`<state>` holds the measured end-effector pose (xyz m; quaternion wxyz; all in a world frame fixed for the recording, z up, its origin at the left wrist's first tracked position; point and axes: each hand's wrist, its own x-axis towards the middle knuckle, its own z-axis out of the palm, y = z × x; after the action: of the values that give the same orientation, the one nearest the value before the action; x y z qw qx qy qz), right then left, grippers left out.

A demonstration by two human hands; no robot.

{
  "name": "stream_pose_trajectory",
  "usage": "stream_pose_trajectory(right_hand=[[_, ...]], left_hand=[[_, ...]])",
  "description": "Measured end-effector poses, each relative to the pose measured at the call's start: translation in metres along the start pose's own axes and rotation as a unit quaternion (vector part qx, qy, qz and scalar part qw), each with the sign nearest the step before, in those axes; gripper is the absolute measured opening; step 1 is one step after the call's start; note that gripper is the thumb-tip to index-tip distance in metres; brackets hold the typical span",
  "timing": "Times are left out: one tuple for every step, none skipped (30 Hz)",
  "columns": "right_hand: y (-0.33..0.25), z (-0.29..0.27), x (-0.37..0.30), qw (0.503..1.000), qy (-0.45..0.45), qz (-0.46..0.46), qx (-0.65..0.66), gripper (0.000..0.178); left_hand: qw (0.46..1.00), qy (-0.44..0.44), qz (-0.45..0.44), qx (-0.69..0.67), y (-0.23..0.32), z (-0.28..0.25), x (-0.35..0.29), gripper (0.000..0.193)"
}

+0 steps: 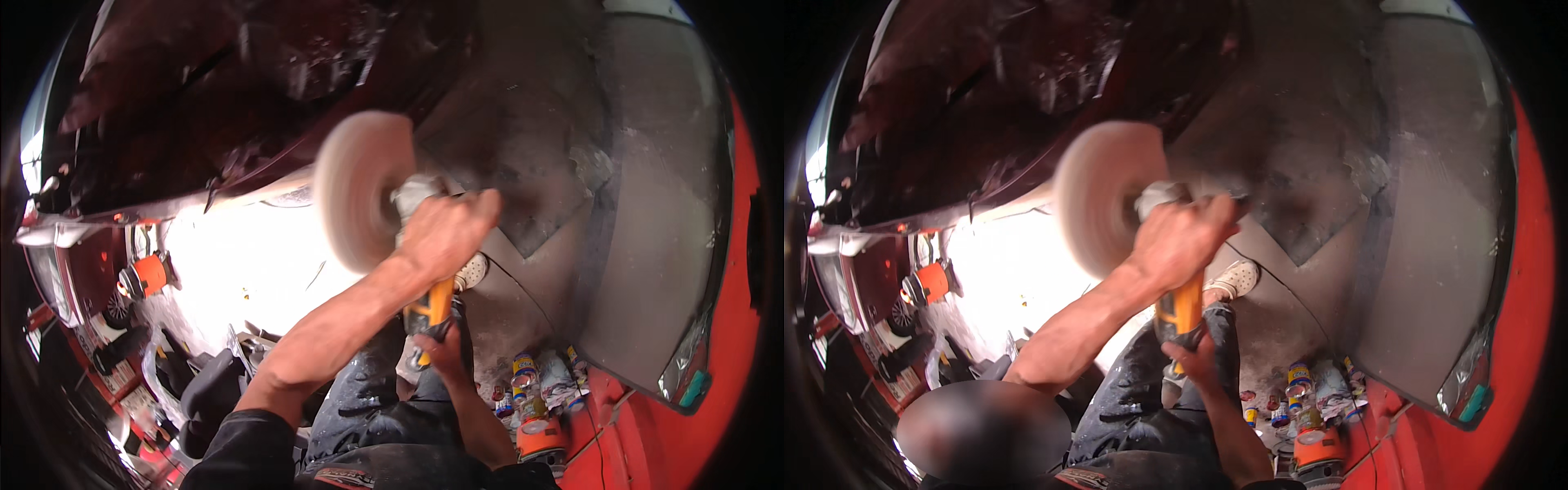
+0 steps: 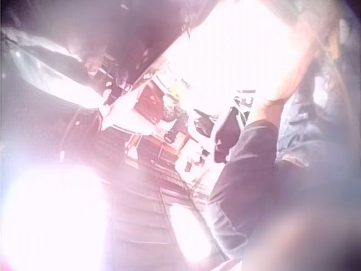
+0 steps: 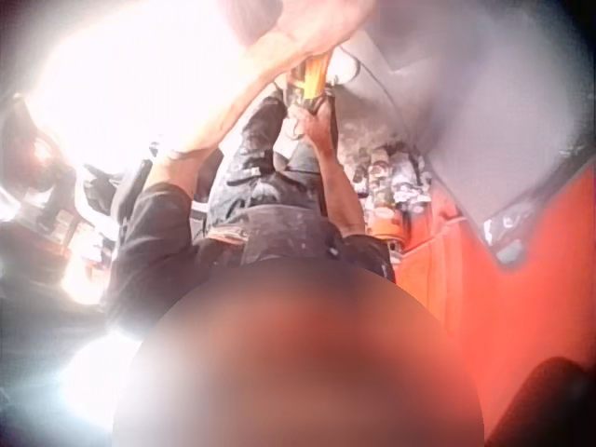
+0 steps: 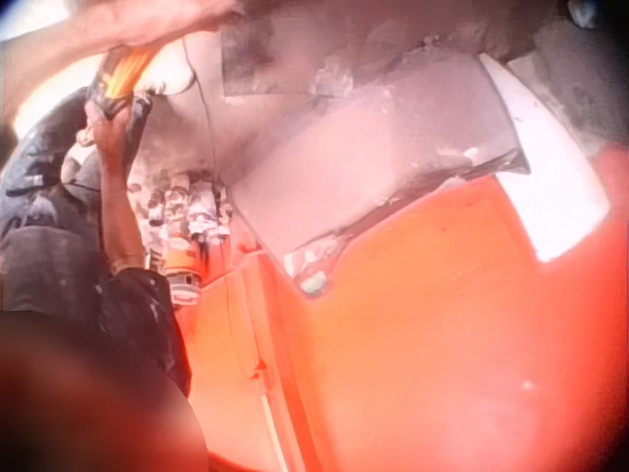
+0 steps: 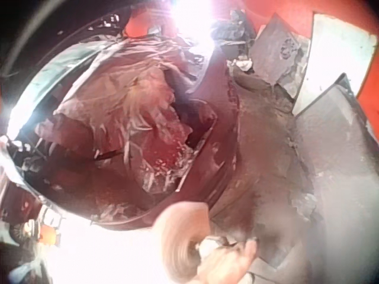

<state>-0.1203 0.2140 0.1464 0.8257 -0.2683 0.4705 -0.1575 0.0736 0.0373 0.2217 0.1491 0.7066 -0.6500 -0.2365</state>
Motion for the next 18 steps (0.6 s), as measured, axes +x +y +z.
stream_pose_trajectory(right_hand=[[-0.016,0.003,0.006,1.0,0.015,0.009,0.018,0.065],[-0.001,-0.012,0.01,0.999,0.038,0.018,-0.006,0.058],[0.002,-0.016,0.022,0.997,0.072,0.026,-0.029,0.053],[-0.004,-0.007,0.021,0.996,0.079,0.027,-0.025,0.053],[-0.01,0.003,0.02,0.996,0.087,0.027,-0.02,0.054],[0.0,0.002,0.017,0.996,0.083,0.014,-0.033,0.054],[0.016,0.0,0.011,0.996,0.077,0.005,-0.048,0.055],[0.028,0.0,0.003,0.996,0.072,-0.005,-0.061,0.055],[0.037,0.006,-0.006,0.996,0.059,0.001,-0.066,0.058],[0.037,0.019,-0.016,0.993,0.049,-0.001,-0.111,0.06],[0.037,0.032,-0.024,0.987,0.041,-0.003,-0.154,0.062],[0.048,0.035,-0.028,0.987,0.0,0.015,-0.161,0.069],[0.029,0.053,-0.032,0.943,-0.018,-0.015,-0.331,0.075],[0.048,0.057,-0.033,0.958,-0.016,0.014,-0.284,0.077],[0.067,0.062,-0.034,0.97,-0.017,0.046,-0.238,0.08],[0.068,0.073,-0.036,0.971,-0.005,0.047,-0.234,0.082],[0.068,0.08,-0.037,0.972,0.006,0.048,-0.23,0.084],[0.076,0.082,-0.031,0.967,-0.008,0.032,-0.254,0.087]], left_hand=[[0.999,-0.019,0.015,0.032,0.0,-0.003,0.01,0.023],[0.999,0.012,0.036,0.002,-0.002,0.007,0.018,0.022],[0.999,0.018,0.038,0.0,-0.009,0.012,0.029,0.022],[0.999,0.019,0.034,-0.005,-0.01,0.016,0.03,0.022],[0.999,0.019,0.031,-0.011,-0.015,0.019,0.025,0.022],[0.999,0.017,0.032,-0.019,-0.016,0.022,0.017,0.023],[0.999,0.022,0.027,-0.021,-0.02,0.021,0.004,0.023],[0.999,0.026,0.024,-0.022,-0.026,0.019,-0.012,0.024],[0.999,0.028,0.02,-0.025,-0.031,0.016,-0.03,0.024],[0.999,0.023,0.005,-0.028,-0.034,0.008,-0.048,0.025],[0.999,0.018,-0.009,-0.031,-0.039,-0.002,-0.068,0.026],[0.999,0.023,-0.012,-0.024,-0.05,-0.006,-0.086,0.025],[0.999,0.027,-0.02,-0.013,-0.063,-0.012,-0.105,0.024],[0.999,0.032,-0.038,-0.011,-0.068,-0.022,-0.118,0.026],[0.997,0.037,-0.061,-0.01,-0.075,-0.031,-0.131,0.028],[0.997,0.049,-0.063,-0.003,-0.08,-0.037,-0.139,0.029],[0.996,0.06,-0.066,0.004,-0.084,-0.04,-0.146,0.031],[0.994,0.083,-0.069,0.001,-0.091,-0.042,-0.153,0.031]])
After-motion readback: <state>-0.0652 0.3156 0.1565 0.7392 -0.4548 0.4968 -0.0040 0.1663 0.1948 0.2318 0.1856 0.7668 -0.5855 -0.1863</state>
